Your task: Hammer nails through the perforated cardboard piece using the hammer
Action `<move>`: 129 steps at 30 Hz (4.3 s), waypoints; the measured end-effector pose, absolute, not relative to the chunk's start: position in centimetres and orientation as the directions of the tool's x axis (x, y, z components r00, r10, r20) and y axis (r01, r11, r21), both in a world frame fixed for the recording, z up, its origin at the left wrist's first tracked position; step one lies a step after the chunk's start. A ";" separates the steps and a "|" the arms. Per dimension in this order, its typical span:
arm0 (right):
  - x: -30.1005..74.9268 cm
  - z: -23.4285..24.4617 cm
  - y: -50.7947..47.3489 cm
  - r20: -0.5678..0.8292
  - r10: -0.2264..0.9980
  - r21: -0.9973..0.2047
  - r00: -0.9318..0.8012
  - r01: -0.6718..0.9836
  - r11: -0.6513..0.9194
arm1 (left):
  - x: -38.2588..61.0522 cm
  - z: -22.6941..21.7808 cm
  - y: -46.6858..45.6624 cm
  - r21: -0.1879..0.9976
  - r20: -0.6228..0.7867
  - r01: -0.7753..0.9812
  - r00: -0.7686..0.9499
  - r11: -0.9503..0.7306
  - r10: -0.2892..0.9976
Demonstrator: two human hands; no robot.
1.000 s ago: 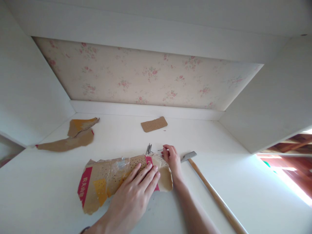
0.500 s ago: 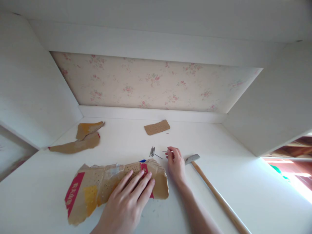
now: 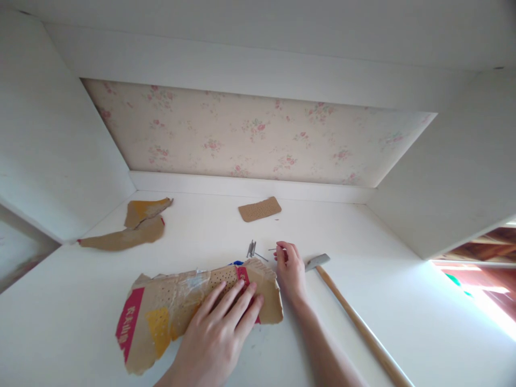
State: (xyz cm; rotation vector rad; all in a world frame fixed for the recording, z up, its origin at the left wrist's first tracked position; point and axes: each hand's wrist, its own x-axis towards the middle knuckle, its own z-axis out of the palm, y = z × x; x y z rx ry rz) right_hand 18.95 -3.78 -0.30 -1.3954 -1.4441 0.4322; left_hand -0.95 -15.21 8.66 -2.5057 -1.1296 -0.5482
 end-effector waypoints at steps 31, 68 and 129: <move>17.9 9.7 -10.5 0.077 0.952 -0.993 0.296 -0.061 0.100 | 0.4 6.9 -14.6 -0.065 0.466 0.757 0.599 -0.650 0.651; 17.3 10.3 -10.9 0.024 0.948 -0.999 0.317 0.043 0.011 | 1.6 6.3 -14.2 0.077 0.537 0.731 0.542 -0.678 0.647; 19.6 10.2 -15.0 0.049 0.905 -0.961 0.422 0.268 -0.073 | -13.0 8.9 -17.9 0.961 -0.249 0.014 -0.391 0.276 0.886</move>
